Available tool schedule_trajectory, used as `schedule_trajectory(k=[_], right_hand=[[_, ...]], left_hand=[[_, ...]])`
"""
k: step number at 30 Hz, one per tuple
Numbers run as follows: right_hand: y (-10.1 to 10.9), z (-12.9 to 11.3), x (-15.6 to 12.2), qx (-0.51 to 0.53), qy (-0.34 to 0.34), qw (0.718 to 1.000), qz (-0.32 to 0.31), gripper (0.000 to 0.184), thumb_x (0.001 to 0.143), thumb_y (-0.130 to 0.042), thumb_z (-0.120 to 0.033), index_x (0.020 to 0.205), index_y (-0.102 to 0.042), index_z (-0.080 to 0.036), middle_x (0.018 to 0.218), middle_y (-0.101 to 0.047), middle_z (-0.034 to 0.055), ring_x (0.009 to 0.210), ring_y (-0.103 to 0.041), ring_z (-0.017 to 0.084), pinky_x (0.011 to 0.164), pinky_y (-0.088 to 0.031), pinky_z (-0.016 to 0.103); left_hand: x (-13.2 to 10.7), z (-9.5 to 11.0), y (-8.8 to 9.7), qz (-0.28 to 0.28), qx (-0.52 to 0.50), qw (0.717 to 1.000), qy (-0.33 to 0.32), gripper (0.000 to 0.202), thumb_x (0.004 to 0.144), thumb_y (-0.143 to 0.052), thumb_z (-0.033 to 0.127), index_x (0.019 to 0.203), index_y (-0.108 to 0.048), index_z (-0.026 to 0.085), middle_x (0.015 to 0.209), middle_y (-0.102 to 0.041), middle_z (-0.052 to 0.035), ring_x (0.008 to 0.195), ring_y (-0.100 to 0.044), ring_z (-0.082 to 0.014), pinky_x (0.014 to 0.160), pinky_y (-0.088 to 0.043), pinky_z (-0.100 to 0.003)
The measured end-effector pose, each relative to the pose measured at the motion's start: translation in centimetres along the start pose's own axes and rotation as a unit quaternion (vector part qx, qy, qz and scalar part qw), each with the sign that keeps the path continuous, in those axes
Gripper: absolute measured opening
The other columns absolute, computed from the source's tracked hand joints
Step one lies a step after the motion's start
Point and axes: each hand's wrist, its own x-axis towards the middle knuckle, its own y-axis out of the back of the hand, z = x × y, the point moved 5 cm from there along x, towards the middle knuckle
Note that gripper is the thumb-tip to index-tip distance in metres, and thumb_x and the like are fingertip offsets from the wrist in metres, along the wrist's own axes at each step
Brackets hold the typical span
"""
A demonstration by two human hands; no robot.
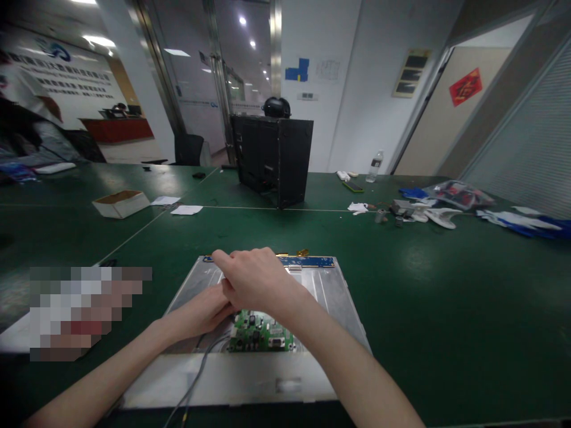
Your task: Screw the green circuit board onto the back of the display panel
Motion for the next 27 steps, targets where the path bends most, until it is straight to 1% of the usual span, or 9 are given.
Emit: schedule_trajectory(k=[3, 7, 12, 18, 23, 27], right_hand=[[-0.11, 0.01, 0.0, 0.003, -0.001, 1.0, -0.005, 0.016, 0.084, -0.049, -0.025, 0.1, -0.048, -0.02, 0.084, -0.066, 0.0013, 0.06, -0.051, 0.012, 0.048, -0.016, 0.029], [-0.09, 0.16, -0.01, 0.001, -0.008, 1.0, 0.01, 0.017, 0.085, -0.051, -0.031, 0.099, -0.048, -0.02, 0.082, -0.067, 0.0006, 0.061, -0.053, 0.013, 0.048, -0.016, 0.029], [-0.1, 0.24, -0.01, -0.002, -0.01, 1.0, 0.022, 0.017, 0.084, -0.051, -0.029, 0.098, -0.048, -0.02, 0.082, -0.068, 0.0001, 0.061, -0.055, 0.013, 0.048, -0.015, 0.029], [-0.22, 0.2, 0.08, 0.0, -0.012, 1.0, 0.001, 0.016, 0.085, -0.051, -0.027, 0.099, -0.049, -0.02, 0.083, -0.067, 0.001, 0.061, -0.053, 0.013, 0.049, -0.015, 0.03], [0.02, 0.08, -0.06, 0.009, -0.001, 1.0, -0.003, 0.016, 0.084, -0.05, -0.026, 0.099, -0.049, -0.02, 0.082, -0.066, 0.0008, 0.059, -0.05, 0.012, 0.049, -0.016, 0.029], [0.09, 0.01, -0.19, 0.014, 0.002, 1.0, -0.013, 0.019, 0.083, -0.048, -0.025, 0.101, -0.049, -0.02, 0.082, -0.066, 0.0018, 0.059, -0.049, 0.012, 0.05, -0.016, 0.029]], left_hand=[[-0.01, -0.15, -0.12, -0.003, 0.006, 1.0, 0.005, 0.013, 0.092, -0.044, 0.023, 0.096, -0.054, 0.017, 0.098, -0.064, -0.0082, 0.091, -0.059, -0.0249, 0.08, -0.047, -0.037], [-0.06, -0.25, -0.15, -0.008, 0.005, 1.0, 0.003, 0.013, 0.092, -0.043, 0.023, 0.092, -0.055, 0.018, 0.095, -0.064, -0.0068, 0.086, -0.059, -0.0231, 0.075, -0.047, -0.034], [-0.13, -0.22, 0.06, -0.002, 0.003, 1.0, -0.007, 0.012, 0.092, -0.045, 0.022, 0.092, -0.055, 0.018, 0.094, -0.063, -0.0061, 0.085, -0.058, -0.0225, 0.075, -0.046, -0.034], [-0.07, 0.16, 0.24, -0.006, -0.003, 1.0, -0.008, 0.012, 0.092, -0.044, 0.022, 0.091, -0.056, 0.017, 0.094, -0.063, -0.0063, 0.085, -0.058, -0.0222, 0.074, -0.046, -0.032], [-0.15, -0.22, 0.02, -0.002, -0.015, 1.0, -0.008, 0.012, 0.09, -0.045, 0.021, 0.094, -0.056, 0.017, 0.095, -0.064, -0.0068, 0.086, -0.058, -0.0224, 0.076, -0.047, -0.033], [-0.23, -0.41, -0.11, -0.002, -0.033, 0.999, -0.017, 0.011, 0.089, -0.046, 0.018, 0.093, -0.056, 0.018, 0.096, -0.064, -0.0066, 0.087, -0.059, -0.0224, 0.077, -0.047, -0.034]])
